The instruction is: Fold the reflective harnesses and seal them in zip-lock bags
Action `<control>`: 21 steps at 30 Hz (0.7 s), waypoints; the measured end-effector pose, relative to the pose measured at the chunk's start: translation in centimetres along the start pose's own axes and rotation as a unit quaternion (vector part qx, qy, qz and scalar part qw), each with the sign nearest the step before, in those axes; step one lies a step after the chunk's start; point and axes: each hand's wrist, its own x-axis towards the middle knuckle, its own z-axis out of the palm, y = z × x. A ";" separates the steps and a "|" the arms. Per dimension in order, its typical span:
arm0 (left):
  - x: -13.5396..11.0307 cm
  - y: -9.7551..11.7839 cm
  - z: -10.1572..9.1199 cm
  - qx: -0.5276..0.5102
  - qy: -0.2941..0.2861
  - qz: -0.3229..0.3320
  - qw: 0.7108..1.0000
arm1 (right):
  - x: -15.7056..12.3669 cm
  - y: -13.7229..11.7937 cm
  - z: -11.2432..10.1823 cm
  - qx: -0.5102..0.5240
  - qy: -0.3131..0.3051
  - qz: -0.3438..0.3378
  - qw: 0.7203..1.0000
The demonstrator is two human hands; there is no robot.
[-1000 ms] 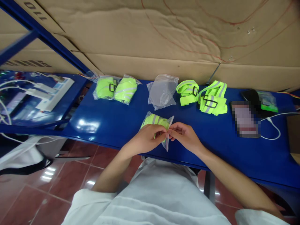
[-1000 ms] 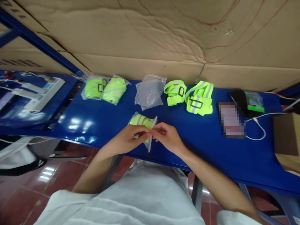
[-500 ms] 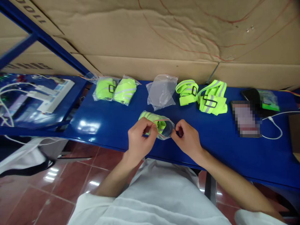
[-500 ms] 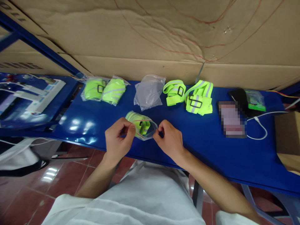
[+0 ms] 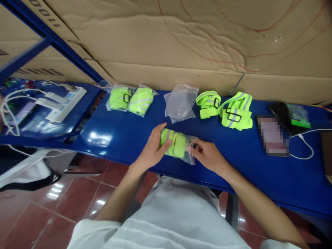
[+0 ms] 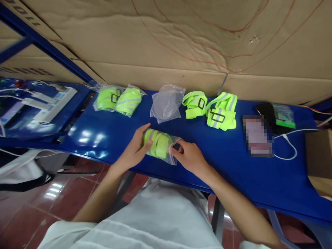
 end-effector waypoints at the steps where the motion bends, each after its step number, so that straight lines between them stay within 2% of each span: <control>1: -0.2 -0.2 0.9 -0.034 0.028 -0.032 0.999 | 0.1 0.2 0.2 0.054 -0.030 0.010 0.998; 4: -1.2 0.4 3.7 -0.109 0.100 -0.061 0.987 | 0.5 0.7 0.6 0.209 -0.106 0.051 0.971; 6: -1.8 1.2 4.9 -0.139 0.129 -0.044 0.981 | 0.6 0.9 0.7 0.261 -0.110 0.066 0.957; 8: -2.2 1.8 5.2 -0.151 0.157 -0.015 0.976 | 0.6 0.8 0.6 0.245 -0.063 0.043 0.967; 11: -2.4 2.2 5.1 -0.149 0.181 0.027 0.972 | 0.3 0.4 0.4 0.147 0.006 -0.051 0.988; 14: -2.2 2.4 5.0 -0.185 0.167 0.062 0.966 | 0.2 0.3 0.2 0.156 -0.002 -0.082 0.984; 17: -1.6 2.8 5.2 -0.314 0.176 0.062 0.931 | 0.5 0.5 0.2 0.238 0.003 -0.038 0.970; 19: -1.2 2.9 5.4 -0.395 0.199 0.045 0.896 | 0.8 0.5 0.1 0.255 0.025 -0.021 0.966; 21: -0.9 2.9 5.4 -0.430 0.221 0.030 0.875 | 1.0 0.3 0.1 0.247 0.057 -0.024 0.967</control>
